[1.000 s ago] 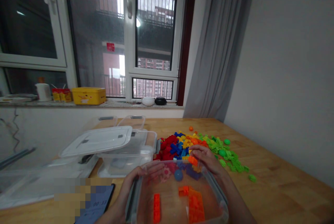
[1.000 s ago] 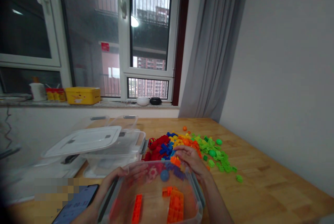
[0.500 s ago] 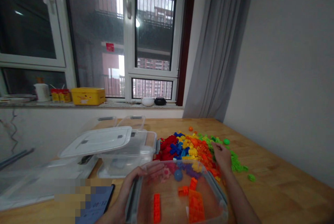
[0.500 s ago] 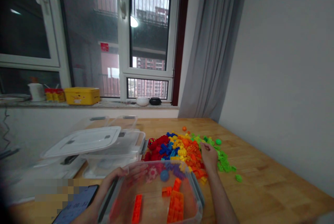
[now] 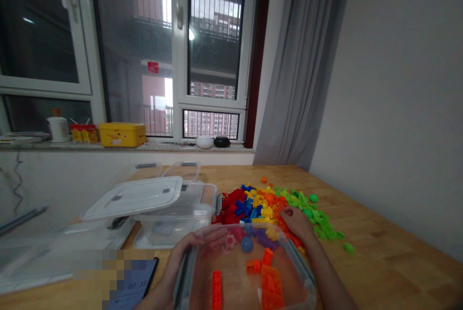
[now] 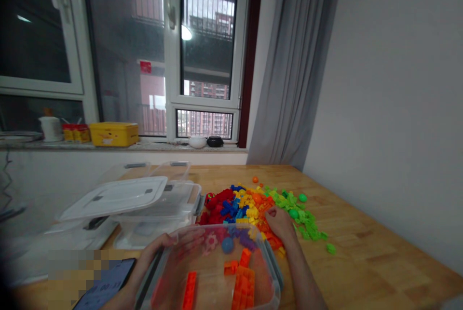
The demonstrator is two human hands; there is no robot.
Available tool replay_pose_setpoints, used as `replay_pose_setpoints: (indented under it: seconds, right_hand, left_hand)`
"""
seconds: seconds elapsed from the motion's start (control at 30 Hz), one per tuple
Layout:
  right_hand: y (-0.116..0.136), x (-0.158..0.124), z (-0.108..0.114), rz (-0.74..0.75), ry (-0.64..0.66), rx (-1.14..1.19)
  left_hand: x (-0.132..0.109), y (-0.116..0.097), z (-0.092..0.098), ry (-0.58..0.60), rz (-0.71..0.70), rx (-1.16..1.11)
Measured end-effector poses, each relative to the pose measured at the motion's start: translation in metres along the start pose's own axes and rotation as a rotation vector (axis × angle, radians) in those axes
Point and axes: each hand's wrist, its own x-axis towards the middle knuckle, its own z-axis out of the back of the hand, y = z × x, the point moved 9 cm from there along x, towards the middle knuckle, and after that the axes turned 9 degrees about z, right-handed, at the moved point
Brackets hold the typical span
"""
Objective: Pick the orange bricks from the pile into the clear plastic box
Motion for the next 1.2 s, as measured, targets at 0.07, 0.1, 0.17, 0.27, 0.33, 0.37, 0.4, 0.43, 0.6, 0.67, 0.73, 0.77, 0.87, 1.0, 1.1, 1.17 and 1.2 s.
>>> replay_pose_setpoints:
  seconds: [0.07,0.1,0.17,0.27,0.33,0.37,0.4,0.43,0.6,0.67,0.73,0.77,0.87,1.0,1.1,1.17,1.2]
  right_hand:
    - [0.003,-0.001,-0.001,0.006,0.021,-0.006]
    - [0.005,-0.001,-0.002,0.010,0.033,-0.006]
    - [0.009,-0.002,-0.003,0.019,0.055,-0.005]
    - [0.014,-0.005,-0.003,0.037,0.075,-0.001]
    - [0.016,-0.007,-0.004,0.044,0.079,-0.002]
    - [0.017,-0.007,-0.004,0.048,0.082,0.000]
    - [0.017,-0.008,-0.005,0.053,0.085,0.004]
    - [0.018,-0.009,-0.007,0.059,0.088,0.011]
    - [0.026,-0.011,-0.007,0.078,0.072,0.047]
    - [0.034,-0.011,-0.001,0.088,0.046,0.076]
    - [0.048,-0.012,0.010,0.115,-0.007,0.155]
    - [0.056,-0.014,0.016,0.132,-0.038,0.215]
    - [0.083,-0.021,0.033,0.188,-0.098,0.432]
    - [0.122,-0.037,0.037,0.233,0.006,0.717]
    - [0.145,-0.050,0.028,0.249,0.166,0.836]
    - [0.156,-0.056,0.021,0.275,0.271,0.865]
    - [0.160,-0.058,0.017,0.293,0.322,0.869]
  left_hand:
    - [0.000,0.000,0.000,-0.001,-0.001,0.002]
    - [0.000,0.000,0.000,-0.004,-0.003,0.006]
    - [-0.001,-0.001,0.000,-0.010,-0.004,0.013]
    - [0.000,-0.001,-0.001,-0.012,-0.005,0.023]
    - [0.000,-0.002,-0.002,-0.007,-0.001,0.037]
    - [0.000,-0.001,-0.003,-0.004,0.003,0.046]
    - [0.000,-0.001,-0.003,-0.002,0.011,0.052]
    - [0.001,0.000,-0.003,-0.001,0.017,0.055]
    - [-0.001,-0.001,0.003,-0.056,-0.010,0.065]
    - [-0.001,-0.002,0.005,-0.079,-0.027,0.081]
    - [-0.001,-0.002,0.004,-0.075,-0.020,0.086]
    - [-0.001,-0.001,0.004,-0.065,-0.013,0.082]
    - [0.000,-0.001,0.002,-0.027,0.007,0.057]
    - [0.001,-0.001,-0.004,0.014,0.012,0.052]
    - [0.003,-0.002,-0.010,0.003,-0.004,0.098]
    - [0.003,-0.002,-0.009,-0.022,-0.009,0.123]
    - [0.003,-0.002,-0.007,-0.034,-0.012,0.131]
